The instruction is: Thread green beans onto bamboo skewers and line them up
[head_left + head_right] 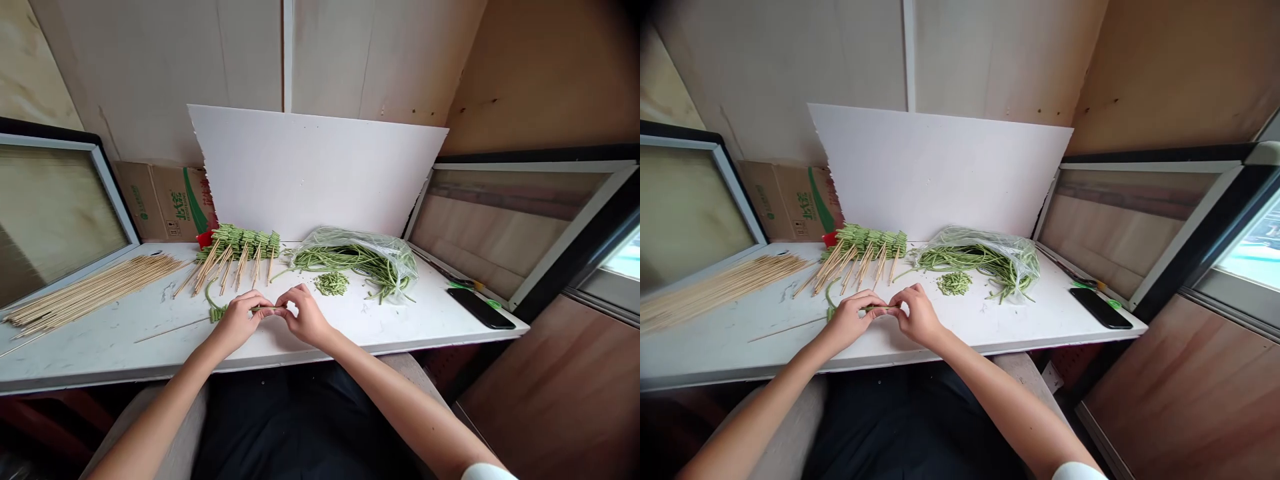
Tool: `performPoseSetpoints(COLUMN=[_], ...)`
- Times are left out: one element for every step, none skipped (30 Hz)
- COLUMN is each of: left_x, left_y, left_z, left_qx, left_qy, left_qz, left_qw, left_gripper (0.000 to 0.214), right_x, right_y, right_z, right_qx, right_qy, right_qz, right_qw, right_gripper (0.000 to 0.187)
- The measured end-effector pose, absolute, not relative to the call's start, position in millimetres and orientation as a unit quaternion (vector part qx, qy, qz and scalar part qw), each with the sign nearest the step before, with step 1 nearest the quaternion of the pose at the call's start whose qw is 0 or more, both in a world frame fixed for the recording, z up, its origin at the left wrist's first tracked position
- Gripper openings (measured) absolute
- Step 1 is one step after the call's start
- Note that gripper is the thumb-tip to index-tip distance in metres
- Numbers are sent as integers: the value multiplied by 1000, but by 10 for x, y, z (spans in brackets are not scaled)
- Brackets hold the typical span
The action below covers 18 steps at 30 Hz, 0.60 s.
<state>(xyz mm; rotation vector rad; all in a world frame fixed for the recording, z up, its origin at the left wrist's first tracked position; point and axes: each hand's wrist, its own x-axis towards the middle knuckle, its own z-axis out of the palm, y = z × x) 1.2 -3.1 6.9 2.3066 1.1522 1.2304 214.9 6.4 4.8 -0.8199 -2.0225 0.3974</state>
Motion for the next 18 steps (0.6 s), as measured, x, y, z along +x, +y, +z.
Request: performPoseSetpoints(left_x=[26,39,51,61,68,72,73,73,71,68,65,63,61,59,57,55,52,50], left_y=[-35,-36,-35,-33,-30,-27,-24,-22,-20,-18,-14,-10,-4,4,12,20,26,29], left_z=[64,56,46,35,23,12,3,-5,-11,-15,-18,-20,-23,-25,-27,-28,-26,-20], left_qx=[799,798,796,794,792,790,789,788,787,787,785,783,781,778,775,771,768,766], left_qy=[399,400,400,399,396,393,389,385,381,377,374,372,368,363,358,352,348,345], left_qz=[425,425,426,429,433,438,441,444,445,446,447,449,453,457,461,467,471,473], left_qw=[148,154,159,162,166,170,176,184,193,201,209,215,222,231,241,251,260,267], left_gripper=[13,13,13,13,14,16,17,19,20,21,21,21,20,20,19,19,18,17], right_x=[2140,2131,2121,2112,2103,2095,2086,2078,2070,2062,2055,2050,2046,2046,2050,2059,2074,2095], right_y=[56,51,48,47,50,54,60,67,75,83,91,99,106,113,118,123,126,128], right_z=[32,16,-1,-19,-37,-56,-74,-92,-108,-122,-132,-139,-142,-141,-133,-119,-98,-69], right_qx=[-331,-332,-333,-334,-337,-340,-344,-348,-352,-354,-354,-353,-348,-341,-330,-316,-303,-289], right_qy=[-814,-811,-805,-797,-787,-775,-764,-754,-745,-738,-733,-728,-724,-718,-712,-708,-709,-716], right_qz=[165,173,185,199,215,232,248,265,282,297,312,326,341,360,379,396,403,398], right_qw=[447,450,455,462,471,479,486,490,491,491,490,489,488,489,490,492,494,496], right_gripper=[19,23,26,28,29,29,28,27,26,24,22,19,17,13,10,7,5,2])
